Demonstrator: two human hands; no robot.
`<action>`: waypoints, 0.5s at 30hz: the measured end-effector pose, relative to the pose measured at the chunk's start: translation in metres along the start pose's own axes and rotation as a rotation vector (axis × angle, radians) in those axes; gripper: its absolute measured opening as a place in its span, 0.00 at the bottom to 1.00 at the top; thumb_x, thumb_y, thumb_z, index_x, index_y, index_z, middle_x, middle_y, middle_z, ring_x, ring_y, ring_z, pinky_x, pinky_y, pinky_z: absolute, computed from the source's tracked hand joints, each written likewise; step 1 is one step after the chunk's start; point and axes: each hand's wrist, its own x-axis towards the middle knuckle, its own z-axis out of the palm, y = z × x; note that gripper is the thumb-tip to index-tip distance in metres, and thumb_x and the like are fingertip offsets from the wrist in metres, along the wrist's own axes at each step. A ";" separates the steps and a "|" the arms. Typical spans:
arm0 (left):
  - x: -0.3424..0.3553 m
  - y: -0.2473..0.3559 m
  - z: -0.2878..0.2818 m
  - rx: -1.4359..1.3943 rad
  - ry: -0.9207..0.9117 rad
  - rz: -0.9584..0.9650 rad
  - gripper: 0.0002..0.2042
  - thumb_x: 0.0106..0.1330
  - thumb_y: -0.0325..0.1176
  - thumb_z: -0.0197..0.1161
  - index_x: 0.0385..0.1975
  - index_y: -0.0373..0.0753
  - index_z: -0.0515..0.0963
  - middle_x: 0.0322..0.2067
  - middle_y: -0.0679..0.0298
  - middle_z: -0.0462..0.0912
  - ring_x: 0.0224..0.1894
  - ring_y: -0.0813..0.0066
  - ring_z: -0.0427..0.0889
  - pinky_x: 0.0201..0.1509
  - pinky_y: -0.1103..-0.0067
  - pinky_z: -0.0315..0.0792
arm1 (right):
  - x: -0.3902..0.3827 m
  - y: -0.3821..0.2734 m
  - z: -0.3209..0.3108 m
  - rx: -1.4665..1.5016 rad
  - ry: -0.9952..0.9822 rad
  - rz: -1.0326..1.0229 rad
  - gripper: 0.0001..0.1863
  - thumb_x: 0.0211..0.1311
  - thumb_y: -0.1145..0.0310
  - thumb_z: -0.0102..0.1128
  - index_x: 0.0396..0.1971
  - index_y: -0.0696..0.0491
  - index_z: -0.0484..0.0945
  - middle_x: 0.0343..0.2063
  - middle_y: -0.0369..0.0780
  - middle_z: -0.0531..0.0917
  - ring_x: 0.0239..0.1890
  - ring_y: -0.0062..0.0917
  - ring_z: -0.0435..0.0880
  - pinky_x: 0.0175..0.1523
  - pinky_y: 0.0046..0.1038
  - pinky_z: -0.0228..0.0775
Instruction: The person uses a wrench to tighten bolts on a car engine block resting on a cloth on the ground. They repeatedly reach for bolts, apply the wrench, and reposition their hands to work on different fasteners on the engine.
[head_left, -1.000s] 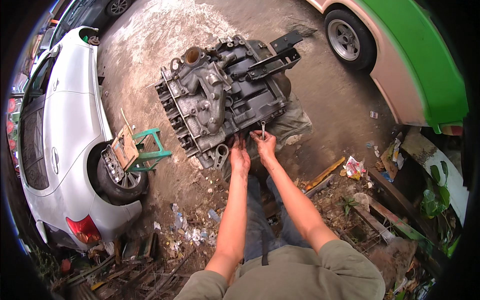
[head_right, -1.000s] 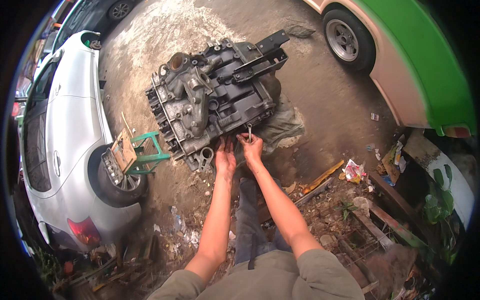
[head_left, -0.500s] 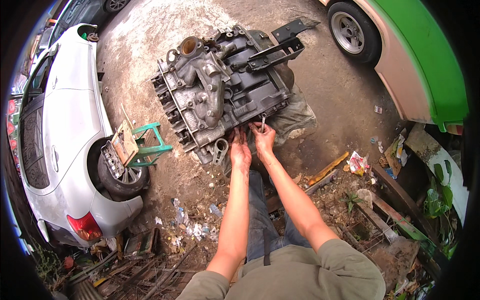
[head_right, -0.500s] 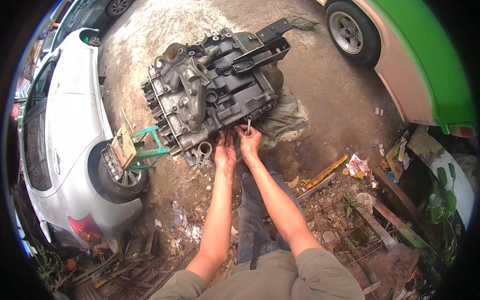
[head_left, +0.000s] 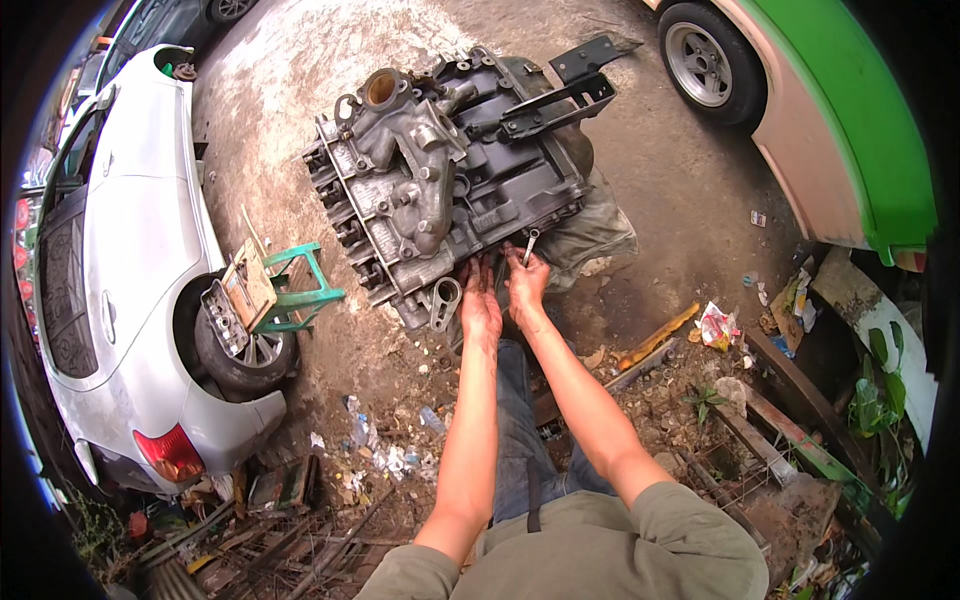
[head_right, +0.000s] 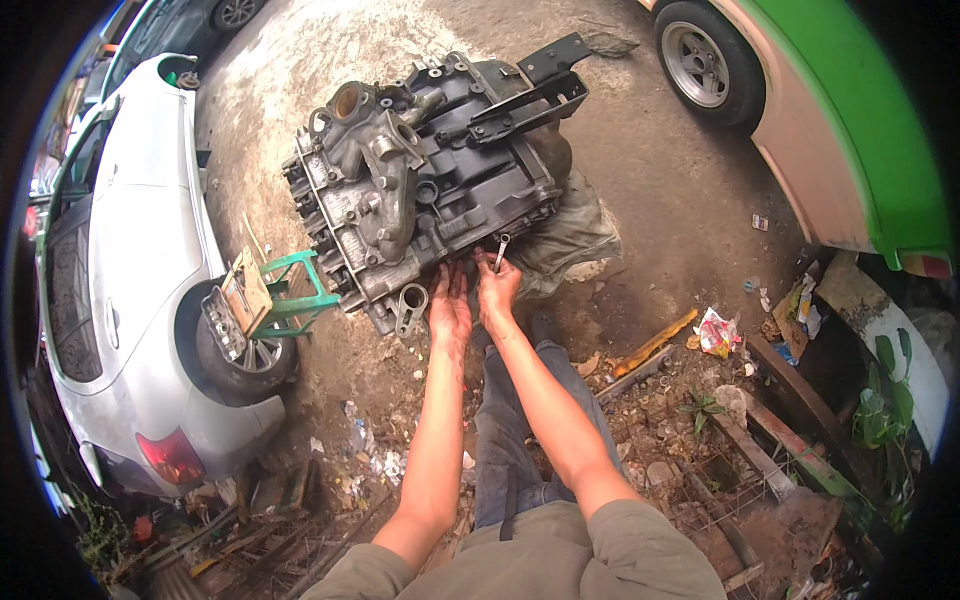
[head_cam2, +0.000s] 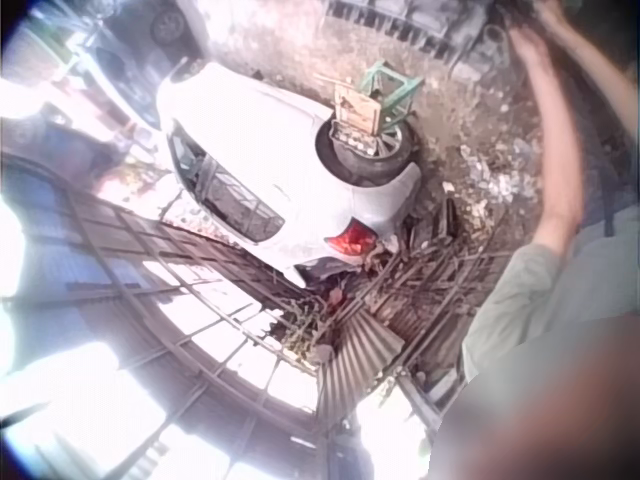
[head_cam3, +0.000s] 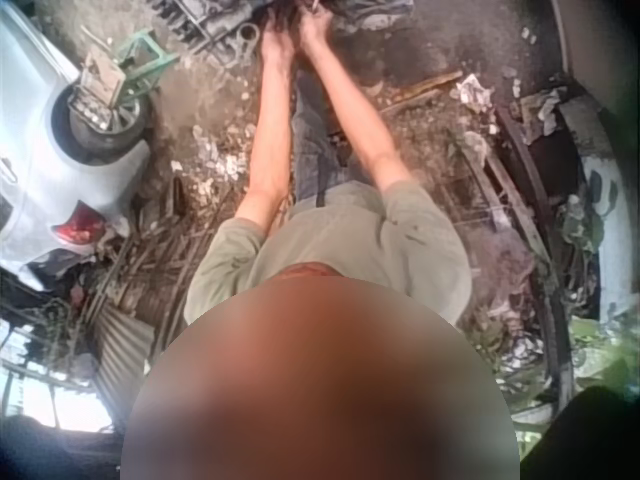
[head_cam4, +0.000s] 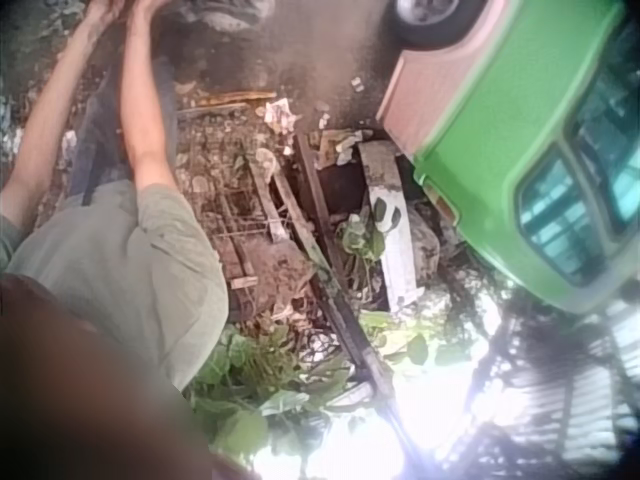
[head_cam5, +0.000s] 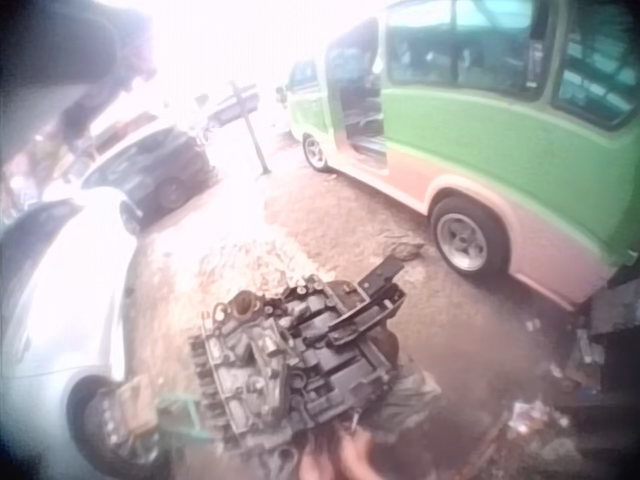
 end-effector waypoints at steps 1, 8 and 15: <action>-0.002 0.000 -0.001 0.013 -0.009 0.016 0.23 0.73 0.30 0.58 0.65 0.32 0.64 0.64 0.54 0.69 0.68 0.63 0.68 0.74 0.70 0.61 | 0.000 0.000 0.000 -0.014 -0.018 0.020 0.12 0.64 0.59 0.68 0.29 0.54 0.83 0.14 0.26 0.69 0.14 0.11 0.59 0.21 0.21 0.52; -0.005 0.003 -0.001 0.038 -0.013 0.021 0.25 0.76 0.32 0.53 0.68 0.31 0.59 0.66 0.53 0.67 0.70 0.61 0.66 0.76 0.69 0.57 | -0.003 -0.008 -0.003 -0.073 -0.108 0.052 0.14 0.67 0.55 0.65 0.32 0.52 0.84 0.12 0.25 0.66 0.13 0.11 0.58 0.20 0.20 0.52; 0.000 0.004 -0.009 0.041 -0.016 0.005 0.26 0.76 0.31 0.53 0.69 0.31 0.57 0.67 0.52 0.65 0.70 0.61 0.65 0.77 0.69 0.57 | -0.004 -0.005 -0.008 -0.133 -0.107 -0.054 0.10 0.65 0.63 0.67 0.34 0.55 0.83 0.14 0.26 0.68 0.14 0.10 0.59 0.20 0.20 0.52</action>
